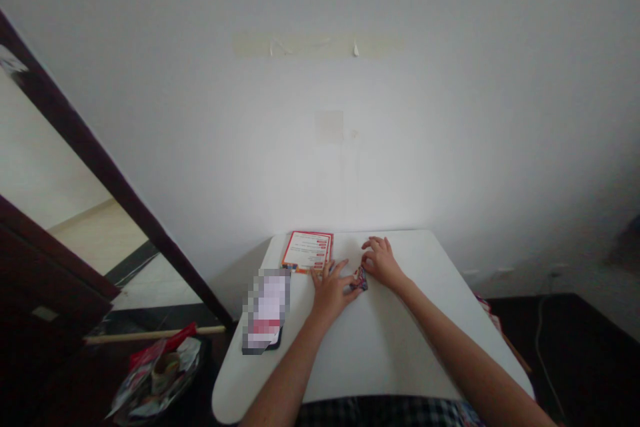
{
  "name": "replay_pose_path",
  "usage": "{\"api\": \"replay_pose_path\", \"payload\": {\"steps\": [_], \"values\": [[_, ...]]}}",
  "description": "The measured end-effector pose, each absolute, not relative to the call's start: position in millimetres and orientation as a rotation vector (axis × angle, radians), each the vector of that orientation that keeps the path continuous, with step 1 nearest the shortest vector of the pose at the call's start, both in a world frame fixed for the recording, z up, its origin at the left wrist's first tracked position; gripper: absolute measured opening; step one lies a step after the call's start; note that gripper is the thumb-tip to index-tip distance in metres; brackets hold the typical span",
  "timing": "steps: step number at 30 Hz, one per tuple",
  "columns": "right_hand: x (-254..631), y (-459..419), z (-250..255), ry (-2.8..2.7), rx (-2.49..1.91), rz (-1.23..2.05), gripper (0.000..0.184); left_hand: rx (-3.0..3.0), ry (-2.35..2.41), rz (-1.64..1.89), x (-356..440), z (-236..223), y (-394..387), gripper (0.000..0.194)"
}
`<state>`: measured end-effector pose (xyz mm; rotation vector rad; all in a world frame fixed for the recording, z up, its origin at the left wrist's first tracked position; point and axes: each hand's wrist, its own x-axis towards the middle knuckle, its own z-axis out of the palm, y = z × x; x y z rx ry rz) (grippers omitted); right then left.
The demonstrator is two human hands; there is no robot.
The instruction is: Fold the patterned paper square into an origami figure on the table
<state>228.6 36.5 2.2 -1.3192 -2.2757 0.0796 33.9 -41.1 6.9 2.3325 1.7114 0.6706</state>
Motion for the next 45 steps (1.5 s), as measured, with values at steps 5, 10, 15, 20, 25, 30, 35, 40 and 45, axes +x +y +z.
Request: {"api": "replay_pose_path", "payload": {"steps": [5, 10, 15, 20, 25, 30, 35, 40, 45], "values": [[234, 33, 9, -2.346, -1.237, 0.144, 0.006, 2.306, 1.733, 0.653, 35, 7, -40, 0.02], [237, 24, 7, -2.349, -1.185, 0.199, 0.007, 2.294, 1.758, 0.633, 36, 7, -41, 0.018], [239, 14, 7, -2.367, -1.178, 0.237, 0.01, 2.307, 1.772, 0.63, 36, 8, -41, 0.02], [241, 0, 11, -2.409, -1.147, 0.283, 0.013, 2.304, 1.753, 0.636, 35, 8, -41, 0.02], [243, -9, 12, -2.415, -1.152, 0.31, 0.013, 2.3, 1.749, 0.663, 35, 5, -40, 0.02], [246, -11, 3, -2.377, -1.121, 0.303, 0.013, 2.309, 1.74, 0.685, 35, 3, -39, 0.02], [251, -1, -10, -2.258, -1.094, 0.354, 0.005, 2.321, 1.731, 0.663, 34, 6, -40, 0.018], [248, 3, -17, -2.168, -1.103, 0.362, 0.004, 2.312, 1.735, 0.671, 34, 8, -41, 0.019], [242, -3, -11, -2.212, -1.13, 0.306, 0.008, 2.309, 1.732, 0.669, 35, 8, -41, 0.02]]}}
